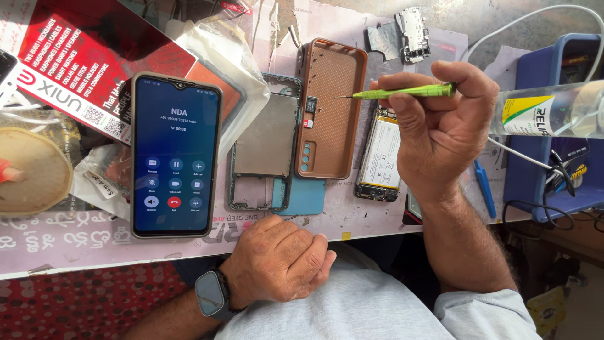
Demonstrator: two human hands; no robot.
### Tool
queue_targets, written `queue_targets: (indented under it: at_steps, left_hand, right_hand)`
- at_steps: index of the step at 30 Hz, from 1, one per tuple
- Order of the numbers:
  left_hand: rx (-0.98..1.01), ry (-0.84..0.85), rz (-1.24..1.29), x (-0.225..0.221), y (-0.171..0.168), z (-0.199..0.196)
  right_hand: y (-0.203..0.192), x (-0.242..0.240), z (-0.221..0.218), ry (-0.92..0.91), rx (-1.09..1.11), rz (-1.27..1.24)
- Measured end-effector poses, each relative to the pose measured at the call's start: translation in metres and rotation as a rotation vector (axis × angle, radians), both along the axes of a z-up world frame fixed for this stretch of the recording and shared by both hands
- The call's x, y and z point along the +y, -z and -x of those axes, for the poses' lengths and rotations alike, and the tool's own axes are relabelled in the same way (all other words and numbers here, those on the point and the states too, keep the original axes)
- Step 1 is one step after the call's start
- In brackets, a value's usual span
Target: The person disassembles a Vivo smartphone, removes the back cover, and uses a green plastic pry tool to detach the battery connector. They then use a blue plastic spudger to lift the battery and a green screwdriver to remove screws from the motherboard area. The person also handles a second phone that rings during the process.
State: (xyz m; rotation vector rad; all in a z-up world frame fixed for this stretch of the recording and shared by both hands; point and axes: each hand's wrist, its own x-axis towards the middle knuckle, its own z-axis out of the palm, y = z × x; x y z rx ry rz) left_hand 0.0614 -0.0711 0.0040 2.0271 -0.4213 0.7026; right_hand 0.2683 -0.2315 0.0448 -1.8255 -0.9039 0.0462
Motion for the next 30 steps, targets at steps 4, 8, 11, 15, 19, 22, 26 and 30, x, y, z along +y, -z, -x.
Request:
queue_targets:
  at_steps: [4, 8, 11, 15, 19, 22, 26, 30]
  left_hand:
    - [0.04, -0.007, -0.014, -0.001, -0.001, 0.001]
    - [0.046, -0.02, -0.029, -0.003, 0.0, 0.002]
    - [0.044, -0.018, -0.04, -0.005, 0.003, 0.003]
    - [0.046, -0.032, -0.031, -0.007, 0.004, 0.003]
    - [0.052, -0.029, -0.031, -0.007, 0.004, 0.004]
    - [0.054, -0.026, -0.03, -0.008, 0.004, 0.004]
    - [0.051, -0.023, -0.031, -0.007, 0.005, 0.004]
    - [0.062, -0.019, -0.034, -0.007, 0.004, 0.004]
  right_hand:
    - [-0.007, -0.006, 0.01, 0.002, 0.034, -0.015]
    - [-0.007, -0.011, 0.014, 0.01, 0.046, -0.024]
    - [-0.004, -0.014, 0.013, 0.009, 0.027, -0.013]
    - [-0.002, -0.015, 0.012, 0.019, 0.043, -0.013]
    - [0.0, -0.013, 0.013, 0.015, 0.049, -0.032]
    - [0.0, -0.014, 0.013, 0.017, 0.043, -0.024]
    - [0.002, -0.014, 0.011, 0.018, 0.037, -0.023]
    - [0.003, -0.016, 0.012, 0.012, 0.049, -0.038]
